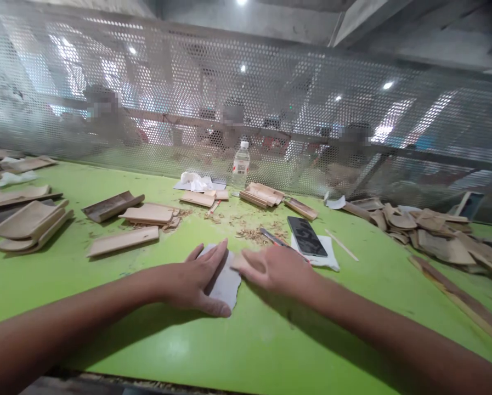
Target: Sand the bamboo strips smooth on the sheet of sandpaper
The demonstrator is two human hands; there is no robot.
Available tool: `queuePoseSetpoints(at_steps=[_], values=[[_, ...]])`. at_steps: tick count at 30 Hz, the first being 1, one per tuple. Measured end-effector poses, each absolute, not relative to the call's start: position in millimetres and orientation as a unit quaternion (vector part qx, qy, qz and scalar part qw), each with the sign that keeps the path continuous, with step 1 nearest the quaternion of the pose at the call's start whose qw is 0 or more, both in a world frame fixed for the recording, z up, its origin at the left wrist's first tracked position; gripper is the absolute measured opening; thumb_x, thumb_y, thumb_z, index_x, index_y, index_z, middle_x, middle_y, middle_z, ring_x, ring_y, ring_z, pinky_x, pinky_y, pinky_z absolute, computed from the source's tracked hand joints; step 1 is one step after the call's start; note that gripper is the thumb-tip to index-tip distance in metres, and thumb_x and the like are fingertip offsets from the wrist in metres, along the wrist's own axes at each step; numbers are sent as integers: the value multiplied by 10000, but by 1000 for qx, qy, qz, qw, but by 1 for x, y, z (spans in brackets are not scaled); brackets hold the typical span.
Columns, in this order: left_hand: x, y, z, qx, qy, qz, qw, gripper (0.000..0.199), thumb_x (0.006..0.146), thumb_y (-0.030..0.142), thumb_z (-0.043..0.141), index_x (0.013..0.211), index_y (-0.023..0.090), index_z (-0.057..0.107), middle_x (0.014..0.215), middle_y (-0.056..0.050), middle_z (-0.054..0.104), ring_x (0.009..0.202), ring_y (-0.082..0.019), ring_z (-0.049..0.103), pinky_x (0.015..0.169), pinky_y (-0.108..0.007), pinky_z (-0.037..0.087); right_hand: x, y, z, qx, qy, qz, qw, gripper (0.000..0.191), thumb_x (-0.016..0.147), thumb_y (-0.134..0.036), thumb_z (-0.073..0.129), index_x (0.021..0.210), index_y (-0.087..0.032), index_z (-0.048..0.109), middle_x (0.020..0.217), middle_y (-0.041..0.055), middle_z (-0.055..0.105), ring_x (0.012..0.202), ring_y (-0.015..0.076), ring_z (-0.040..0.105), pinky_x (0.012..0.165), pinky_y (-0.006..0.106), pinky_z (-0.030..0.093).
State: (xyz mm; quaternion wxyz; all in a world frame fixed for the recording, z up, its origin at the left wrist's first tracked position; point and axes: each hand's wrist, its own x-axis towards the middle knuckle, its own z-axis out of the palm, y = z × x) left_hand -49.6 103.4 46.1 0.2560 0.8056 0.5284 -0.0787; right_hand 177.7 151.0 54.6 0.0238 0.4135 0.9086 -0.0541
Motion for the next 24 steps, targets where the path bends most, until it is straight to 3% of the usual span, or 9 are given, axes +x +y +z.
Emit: queuePoseSetpoints(at_steps=[3, 7, 10, 15, 19, 24], values=[[-49, 103, 47, 804, 527, -80, 263, 1352, 817, 819, 594, 1602, 87, -228, 1689, -131, -93, 1538, -437, -88, 1177, -522, 334, 174, 147, 55, 348, 934, -53, 59, 629, 1002, -668, 392, 1412, -269, 651, 852, 99, 743, 702, 228, 626, 568, 287, 306], [-50, 102, 48, 802, 532, -76, 261, 1350, 808, 833, 591, 1604, 126, -239, 1688, -115, -106, 1541, -438, -79, 1168, -533, 347, 174, 148, 57, 430, 901, -11, 56, 565, 1022, -603, 416, 1346, -235, 697, 907, 113, 744, 723, 226, 628, 549, 281, 293], [-50, 102, 48, 806, 522, -78, 268, 1359, 799, 862, 573, 1606, 126, -234, 1691, -127, -85, 1534, -455, -77, 1171, -545, 338, 174, 146, 55, 345, 936, -12, 64, 590, 1002, -633, 429, 1424, -273, 631, 883, 99, 734, 695, 229, 618, 544, 288, 277], [-49, 102, 49, 807, 525, -82, 259, 1355, 796, 869, 564, 1611, 128, -225, 1688, -126, -98, 1536, -455, -67, 1175, -546, 329, 174, 146, 55, 397, 916, 9, 62, 565, 1021, -602, 419, 1393, -253, 661, 884, 107, 729, 690, 220, 615, 538, 285, 261], [-49, 102, 49, 806, 522, -85, 265, 1356, 801, 876, 544, 1604, 109, -235, 1683, -145, -95, 1529, -454, -100, 1180, -551, 316, 173, 144, 59, 333, 939, -25, 79, 582, 989, -670, 437, 1367, -300, 678, 825, 79, 715, 661, 202, 597, 530, 281, 247], [-49, 100, 51, 811, 514, -80, 268, 1357, 797, 863, 573, 1617, 114, -207, 1682, -144, -106, 1528, -455, -92, 1181, -540, 322, 174, 142, 58, 333, 939, 70, 51, 470, 1047, -499, 448, 1414, -265, 625, 866, 80, 718, 626, 179, 595, 492, 280, 218]])
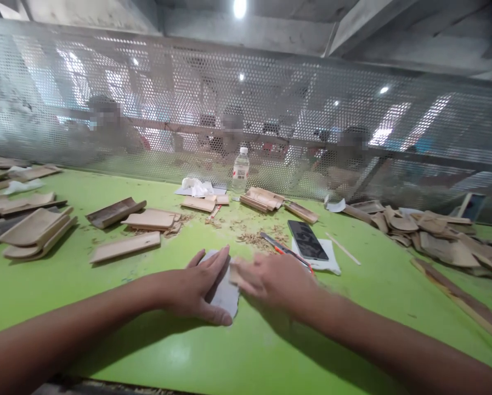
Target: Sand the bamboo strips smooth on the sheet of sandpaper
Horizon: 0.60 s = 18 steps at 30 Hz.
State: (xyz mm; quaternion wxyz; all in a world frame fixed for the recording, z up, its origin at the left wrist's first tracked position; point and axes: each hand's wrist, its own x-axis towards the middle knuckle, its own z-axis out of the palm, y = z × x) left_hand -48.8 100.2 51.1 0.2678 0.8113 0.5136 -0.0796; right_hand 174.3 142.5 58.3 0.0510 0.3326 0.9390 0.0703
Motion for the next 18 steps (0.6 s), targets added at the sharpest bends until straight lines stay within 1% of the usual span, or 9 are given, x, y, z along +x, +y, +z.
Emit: queuePoseSetpoints(at_steps=[2, 4, 6, 9, 11, 14, 16, 18], values=[[-49, 100, 52, 818, 506, -73, 265, 1340, 805, 856, 577, 1625, 130, -194, 1684, -157, -75, 1529, -457, -72, 1190, -558, 294, 175, 143, 58, 280, 955, 87, 44, 440, 1044, -482, 477, 1394, -263, 629, 874, 72, 716, 623, 168, 587, 491, 283, 213], [-48, 99, 52, 820, 506, -63, 260, 1333, 807, 855, 578, 1626, 144, -197, 1682, -165, -62, 1530, -464, -50, 1192, -578, 274, 176, 144, 57, 288, 952, 90, 55, 463, 1032, -527, 493, 1403, -286, 630, 874, 63, 710, 589, 149, 553, 488, 275, 197], [-48, 99, 53, 818, 509, -61, 261, 1340, 804, 858, 578, 1627, 134, -192, 1681, -166, -65, 1529, -465, -55, 1194, -580, 269, 176, 145, 58, 313, 944, 83, 57, 485, 1030, -552, 478, 1420, -302, 624, 862, 55, 702, 552, 132, 509, 488, 268, 182], [-48, 99, 53, 813, 510, -75, 271, 1338, 801, 866, 576, 1641, 106, -136, 1687, -156, -72, 1526, -465, -86, 1194, -563, 283, 176, 145, 59, 258, 964, 17, 55, 486, 1011, -570, 493, 1386, -303, 648, 845, 45, 691, 582, 137, 505, 511, 271, 193], [-47, 100, 53, 809, 516, -81, 271, 1343, 804, 861, 575, 1636, 88, -142, 1689, -151, -75, 1529, -459, -92, 1190, -552, 299, 176, 145, 61, 257, 964, -31, 61, 505, 995, -611, 489, 1331, -290, 685, 785, 34, 667, 599, 146, 498, 528, 270, 210], [-47, 100, 53, 806, 522, -88, 265, 1348, 815, 840, 576, 1616, 76, -193, 1686, -144, -97, 1536, -446, -91, 1181, -540, 320, 176, 148, 63, 345, 937, -33, 49, 552, 995, -639, 452, 1233, -231, 736, 673, 15, 589, 563, 140, 425, 535, 274, 205], [-48, 101, 52, 807, 519, -88, 268, 1349, 808, 850, 571, 1615, 94, -201, 1683, -146, -101, 1534, -453, -89, 1175, -549, 327, 177, 148, 65, 340, 937, -68, 46, 523, 991, -627, 462, 1101, -213, 762, 619, -11, 523, 537, 126, 375, 536, 277, 199], [-48, 101, 51, 807, 518, -83, 270, 1348, 799, 870, 558, 1617, 119, -207, 1682, -151, -95, 1528, -467, -85, 1166, -569, 331, 178, 146, 68, 305, 941, -139, 51, 493, 984, -619, 478, 937, -214, 754, 578, -35, 455, 521, 112, 353, 536, 275, 202]])
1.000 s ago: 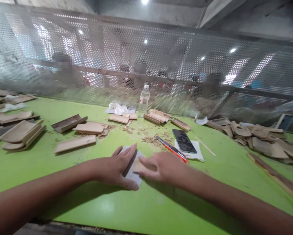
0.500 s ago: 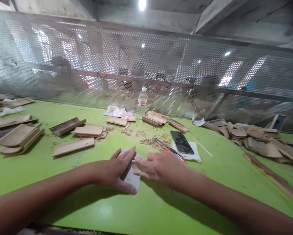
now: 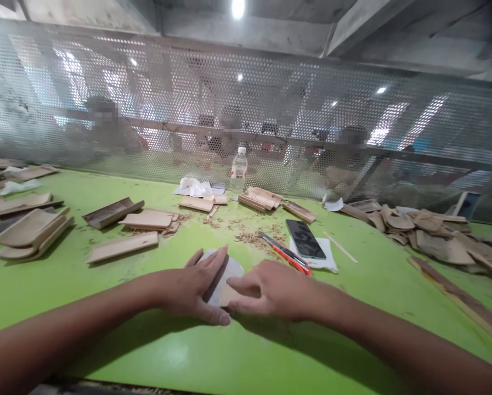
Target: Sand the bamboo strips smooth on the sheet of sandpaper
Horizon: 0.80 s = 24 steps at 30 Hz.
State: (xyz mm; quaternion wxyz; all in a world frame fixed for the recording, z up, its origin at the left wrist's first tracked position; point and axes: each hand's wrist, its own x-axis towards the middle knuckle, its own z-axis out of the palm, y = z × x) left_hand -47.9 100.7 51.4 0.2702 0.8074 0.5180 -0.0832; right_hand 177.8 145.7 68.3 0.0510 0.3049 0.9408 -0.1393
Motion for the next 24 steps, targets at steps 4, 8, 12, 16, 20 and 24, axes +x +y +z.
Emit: queuePoseSetpoints(at_steps=[4, 8, 12, 16, 20, 24], values=[[-49, 101, 49, 811, 517, -81, 263, 1338, 803, 869, 555, 1620, 127, -201, 1684, -149, -101, 1530, -470, -72, 1167, -562, 332, 178, 143, 73, 377, 916, -125, 54, 560, 1007, -616, 430, 771, -186, 700, 567, -23, 450, 513, 114, 335, 531, 296, 183], [-50, 101, 46, 820, 508, -65, 256, 1318, 815, 848, 572, 1619, 155, -210, 1690, -147, -76, 1530, -469, -54, 1187, -555, 294, 178, 142, 72, 364, 926, -71, 74, 610, 1005, -663, 382, 882, -191, 749, 602, 17, 542, 515, 136, 380, 530, 308, 181], [-50, 101, 44, 817, 516, -62, 250, 1313, 819, 846, 569, 1612, 166, -226, 1689, -146, -82, 1523, -477, -78, 1177, -572, 302, 176, 138, 66, 399, 914, 9, 71, 551, 1008, -632, 416, 1242, -249, 734, 813, 83, 697, 620, 190, 546, 534, 295, 192], [-49, 100, 46, 817, 510, -79, 255, 1322, 818, 861, 556, 1617, 135, -208, 1682, -158, -93, 1522, -474, -79, 1194, -552, 281, 172, 132, 64, 349, 933, -34, 87, 502, 982, -618, 479, 1252, -277, 730, 853, 82, 739, 688, 219, 622, 533, 297, 217], [-49, 100, 48, 808, 524, -81, 257, 1333, 817, 851, 570, 1616, 118, -205, 1682, -137, -107, 1525, -459, -99, 1195, -544, 288, 171, 138, 68, 430, 898, -45, 80, 589, 993, -664, 425, 1305, -257, 715, 875, 98, 745, 708, 224, 643, 532, 279, 276], [-49, 100, 47, 820, 508, -72, 254, 1302, 827, 851, 560, 1622, 154, -199, 1684, -142, -82, 1530, -465, -51, 1186, -553, 301, 171, 138, 70, 396, 913, -23, 93, 526, 1008, -618, 431, 1279, -271, 720, 865, 95, 740, 699, 234, 642, 523, 293, 257]])
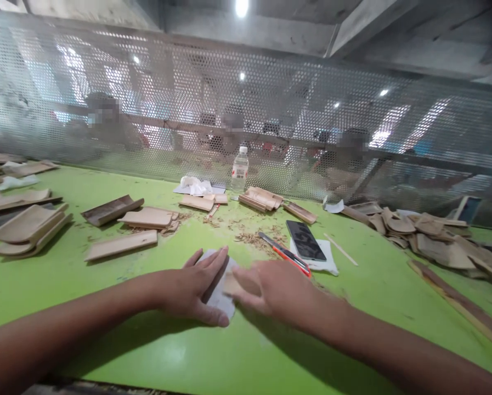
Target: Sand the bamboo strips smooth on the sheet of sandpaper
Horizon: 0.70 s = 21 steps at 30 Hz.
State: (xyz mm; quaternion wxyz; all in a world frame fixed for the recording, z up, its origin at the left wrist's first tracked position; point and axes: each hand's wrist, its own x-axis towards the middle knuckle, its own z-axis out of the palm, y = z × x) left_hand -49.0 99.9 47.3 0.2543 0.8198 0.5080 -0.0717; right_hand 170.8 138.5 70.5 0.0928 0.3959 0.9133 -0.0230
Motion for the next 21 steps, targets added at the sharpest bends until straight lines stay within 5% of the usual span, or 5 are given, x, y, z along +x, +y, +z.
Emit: queuePoseSetpoints(at_steps=[9, 13, 21], values=[[-48, 100, 47, 811, 516, -89, 260, 1331, 832, 835, 578, 1618, 76, -181, 1680, -159, -98, 1524, -455, -110, 1215, -542, 238, 172, 130, 69, 389, 915, 4, 104, 523, 1018, -592, 434, 1352, -272, 678, 837, 91, 728, 667, 227, 637, 508, 304, 214], [-48, 100, 47, 813, 518, -77, 254, 1304, 837, 840, 564, 1626, 116, -180, 1683, -146, -87, 1526, -454, -93, 1208, -556, 248, 175, 138, 67, 394, 914, -50, 80, 581, 958, -702, 453, 1265, -299, 737, 805, 75, 731, 662, 215, 618, 517, 296, 221], [-47, 100, 47, 821, 511, -80, 242, 1266, 860, 837, 540, 1633, 117, -157, 1681, -149, -79, 1528, -444, -81, 1219, -555, 217, 176, 141, 65, 408, 909, 18, 85, 547, 999, -641, 420, 1265, -275, 728, 818, 97, 726, 663, 230, 632, 503, 309, 177]])
